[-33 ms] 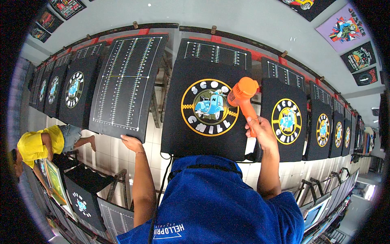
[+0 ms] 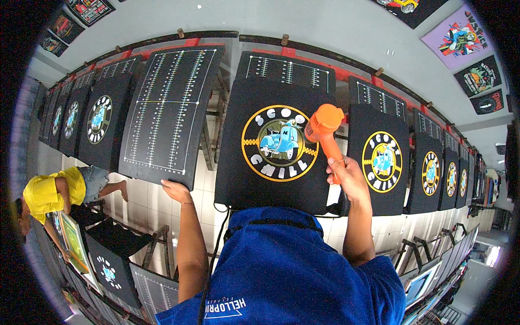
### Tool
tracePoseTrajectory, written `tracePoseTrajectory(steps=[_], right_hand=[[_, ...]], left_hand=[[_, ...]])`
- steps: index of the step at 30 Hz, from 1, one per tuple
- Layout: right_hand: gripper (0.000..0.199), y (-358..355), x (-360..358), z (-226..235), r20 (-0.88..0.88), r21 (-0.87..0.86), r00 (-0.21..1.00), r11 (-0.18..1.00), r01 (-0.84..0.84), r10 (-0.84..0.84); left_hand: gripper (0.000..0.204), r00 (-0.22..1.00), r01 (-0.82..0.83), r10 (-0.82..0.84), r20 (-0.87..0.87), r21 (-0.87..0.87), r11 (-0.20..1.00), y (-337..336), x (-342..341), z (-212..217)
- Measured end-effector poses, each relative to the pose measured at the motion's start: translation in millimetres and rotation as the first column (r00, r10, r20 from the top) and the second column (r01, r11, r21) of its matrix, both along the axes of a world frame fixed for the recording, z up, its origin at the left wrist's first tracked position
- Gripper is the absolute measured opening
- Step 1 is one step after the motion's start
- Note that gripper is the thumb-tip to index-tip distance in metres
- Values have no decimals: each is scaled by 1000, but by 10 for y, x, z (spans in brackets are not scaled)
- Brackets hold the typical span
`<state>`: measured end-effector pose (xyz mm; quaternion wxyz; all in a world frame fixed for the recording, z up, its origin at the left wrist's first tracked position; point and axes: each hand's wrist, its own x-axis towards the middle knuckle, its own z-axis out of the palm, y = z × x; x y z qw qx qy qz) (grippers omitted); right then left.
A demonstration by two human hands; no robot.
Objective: The person uses a heat gun to dry ink on t-shirts arranged on multiple printing boards, moving sequentially from one shirt to another.
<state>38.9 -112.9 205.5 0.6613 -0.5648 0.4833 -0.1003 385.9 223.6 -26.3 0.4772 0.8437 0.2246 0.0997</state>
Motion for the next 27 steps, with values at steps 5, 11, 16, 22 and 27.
tracePoseTrajectory(steps=[5, 11, 16, 22, 27], right_hand=[[36, 26, -54, 64, 35, 23, 999, 1000, -4, 4], [34, -41, -12, -29, 48, 43, 999, 999, 2, -4], [32, -68, 106, -45, 41, 10, 999, 1000, -12, 12], [37, -129, 147, -87, 42, -4, 999, 1000, 9, -9], [36, -146, 215, -78, 97, -10, 995, 999, 38, -37]], left_hand=[[65, 1000, 0, 0, -3, -1, 1000, -26, -14, 7], [63, 1000, -7, 7, -23, -16, 1000, -26, -7, 24], [63, 1000, -3, 3, 5, -28, 1000, -14, -8, -19], [66, 999, 0, -3, -40, -80, 997, -13, -13, 10], [69, 998, 6, -11, -55, -87, 996, -74, -56, 94]])
